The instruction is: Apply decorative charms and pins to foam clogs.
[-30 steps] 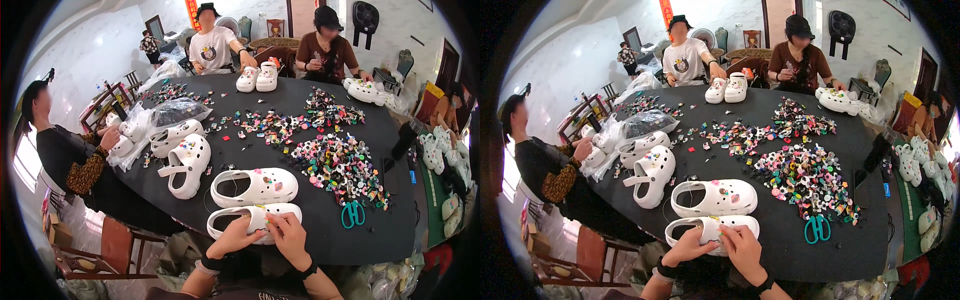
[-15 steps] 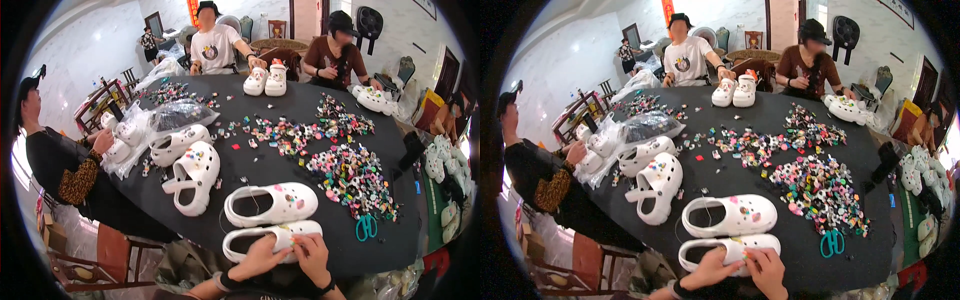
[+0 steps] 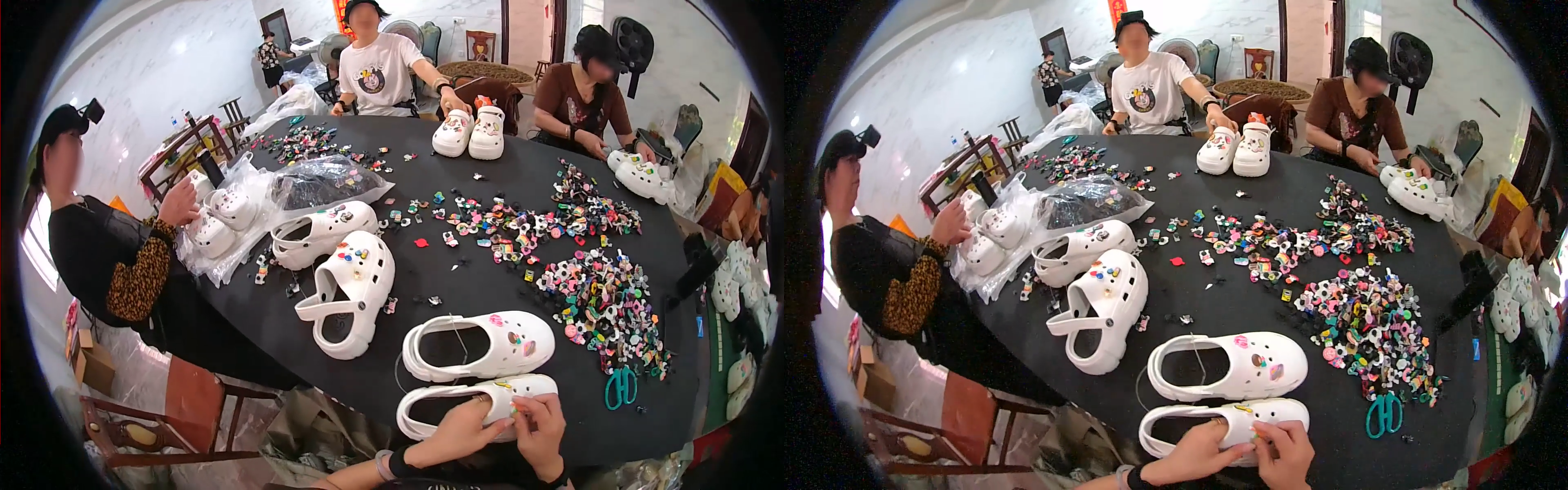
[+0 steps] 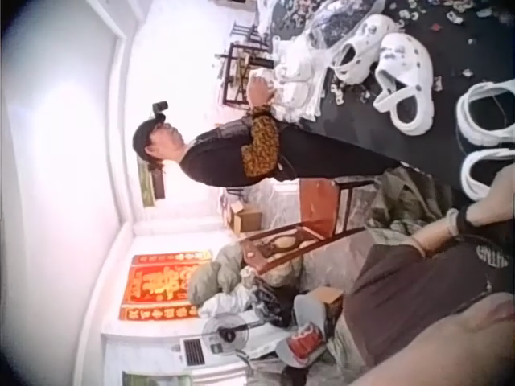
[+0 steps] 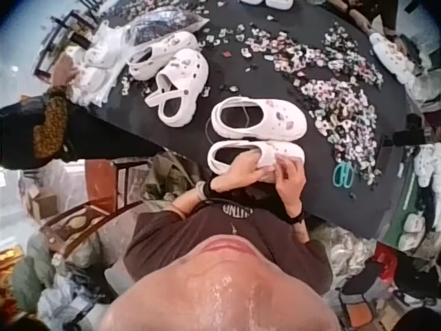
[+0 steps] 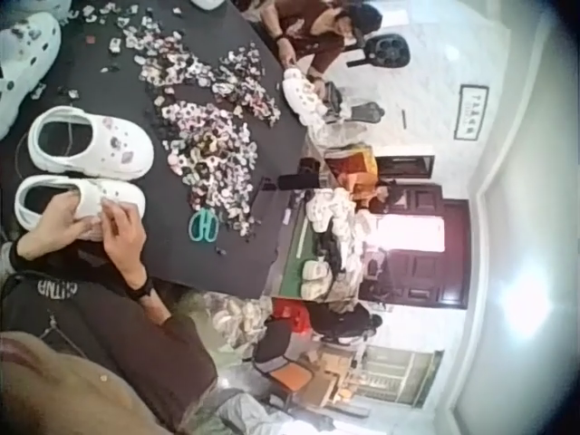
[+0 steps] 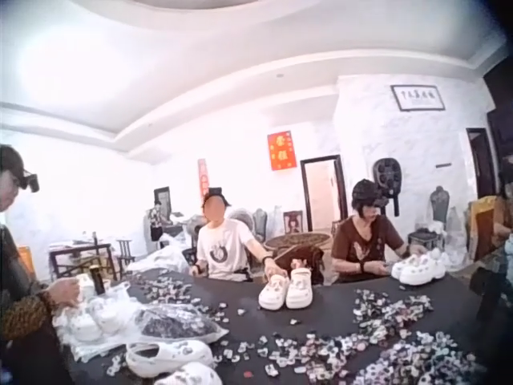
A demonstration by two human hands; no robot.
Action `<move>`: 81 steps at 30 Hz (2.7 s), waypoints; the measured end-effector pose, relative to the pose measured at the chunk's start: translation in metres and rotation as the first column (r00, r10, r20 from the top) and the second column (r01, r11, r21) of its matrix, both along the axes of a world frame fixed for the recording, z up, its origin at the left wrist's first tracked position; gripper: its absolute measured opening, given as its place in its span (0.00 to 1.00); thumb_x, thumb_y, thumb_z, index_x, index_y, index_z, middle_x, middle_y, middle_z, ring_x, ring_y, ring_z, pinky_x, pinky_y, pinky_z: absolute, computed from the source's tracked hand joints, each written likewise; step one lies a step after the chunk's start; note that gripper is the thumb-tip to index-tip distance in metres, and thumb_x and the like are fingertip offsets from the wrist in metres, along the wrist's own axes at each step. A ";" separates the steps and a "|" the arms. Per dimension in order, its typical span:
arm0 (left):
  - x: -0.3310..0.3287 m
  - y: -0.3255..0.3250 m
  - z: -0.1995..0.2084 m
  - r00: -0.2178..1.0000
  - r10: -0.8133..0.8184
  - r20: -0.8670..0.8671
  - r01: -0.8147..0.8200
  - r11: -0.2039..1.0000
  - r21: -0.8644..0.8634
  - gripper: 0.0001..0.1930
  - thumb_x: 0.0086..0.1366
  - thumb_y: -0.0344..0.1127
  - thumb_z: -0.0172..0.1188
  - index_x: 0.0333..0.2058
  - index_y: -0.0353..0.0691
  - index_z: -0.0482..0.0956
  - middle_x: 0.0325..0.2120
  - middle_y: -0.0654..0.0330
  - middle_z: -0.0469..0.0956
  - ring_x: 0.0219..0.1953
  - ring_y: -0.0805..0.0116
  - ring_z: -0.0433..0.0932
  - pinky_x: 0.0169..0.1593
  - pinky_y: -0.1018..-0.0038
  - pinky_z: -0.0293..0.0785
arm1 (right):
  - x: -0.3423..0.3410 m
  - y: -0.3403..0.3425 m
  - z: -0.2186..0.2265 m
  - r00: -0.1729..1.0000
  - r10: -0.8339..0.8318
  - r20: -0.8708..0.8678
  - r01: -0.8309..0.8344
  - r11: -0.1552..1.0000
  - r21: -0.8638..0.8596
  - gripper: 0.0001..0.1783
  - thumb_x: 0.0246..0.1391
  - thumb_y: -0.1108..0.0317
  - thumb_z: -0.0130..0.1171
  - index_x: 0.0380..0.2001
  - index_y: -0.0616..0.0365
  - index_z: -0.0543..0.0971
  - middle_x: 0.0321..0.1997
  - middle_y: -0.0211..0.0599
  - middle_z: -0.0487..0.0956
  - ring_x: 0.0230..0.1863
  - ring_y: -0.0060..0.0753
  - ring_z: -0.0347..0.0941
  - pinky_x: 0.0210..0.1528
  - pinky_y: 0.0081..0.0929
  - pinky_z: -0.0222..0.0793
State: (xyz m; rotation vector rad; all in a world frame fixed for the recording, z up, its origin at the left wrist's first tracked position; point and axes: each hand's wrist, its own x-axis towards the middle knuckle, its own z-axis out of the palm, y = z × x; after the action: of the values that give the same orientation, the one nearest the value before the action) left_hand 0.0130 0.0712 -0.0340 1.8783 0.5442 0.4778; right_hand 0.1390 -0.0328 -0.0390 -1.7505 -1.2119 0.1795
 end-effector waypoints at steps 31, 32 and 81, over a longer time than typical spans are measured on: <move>0.020 -0.008 0.009 1.000 -0.025 -0.017 0.015 0.897 -0.443 0.17 0.51 0.27 0.65 0.41 0.30 0.75 0.37 0.59 0.77 0.37 0.74 0.75 0.42 0.77 0.71 | 0.022 -0.019 0.000 0.997 -0.017 -0.074 0.027 0.990 0.138 0.11 0.46 0.72 0.60 0.37 0.53 0.77 0.35 0.33 0.71 0.28 0.29 0.72 0.28 0.22 0.70; 0.020 -0.007 0.011 0.999 -0.024 -0.049 0.004 0.927 -0.376 0.17 0.51 0.29 0.66 0.40 0.30 0.76 0.35 0.58 0.78 0.36 0.74 0.75 0.42 0.76 0.71 | 0.022 -0.018 0.000 0.997 -0.010 -0.075 0.022 0.987 0.162 0.11 0.47 0.72 0.60 0.37 0.53 0.77 0.35 0.33 0.71 0.28 0.29 0.73 0.27 0.22 0.70; -0.037 -0.030 0.038 0.837 0.494 0.234 -0.537 0.660 0.525 0.12 0.55 0.26 0.58 0.40 0.33 0.76 0.33 0.53 0.75 0.34 0.60 0.73 0.37 0.69 0.69 | 0.041 -0.090 0.020 0.927 -0.368 -0.074 0.370 0.929 0.005 0.10 0.53 0.78 0.51 0.39 0.63 0.74 0.35 0.40 0.72 0.34 0.34 0.71 0.36 0.25 0.67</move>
State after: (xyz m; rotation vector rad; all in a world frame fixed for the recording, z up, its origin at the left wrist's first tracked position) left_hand -0.0236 0.0414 0.0041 2.2504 0.9830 1.2020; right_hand 0.1796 -0.1232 -0.0189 -1.9039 -0.8098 0.0064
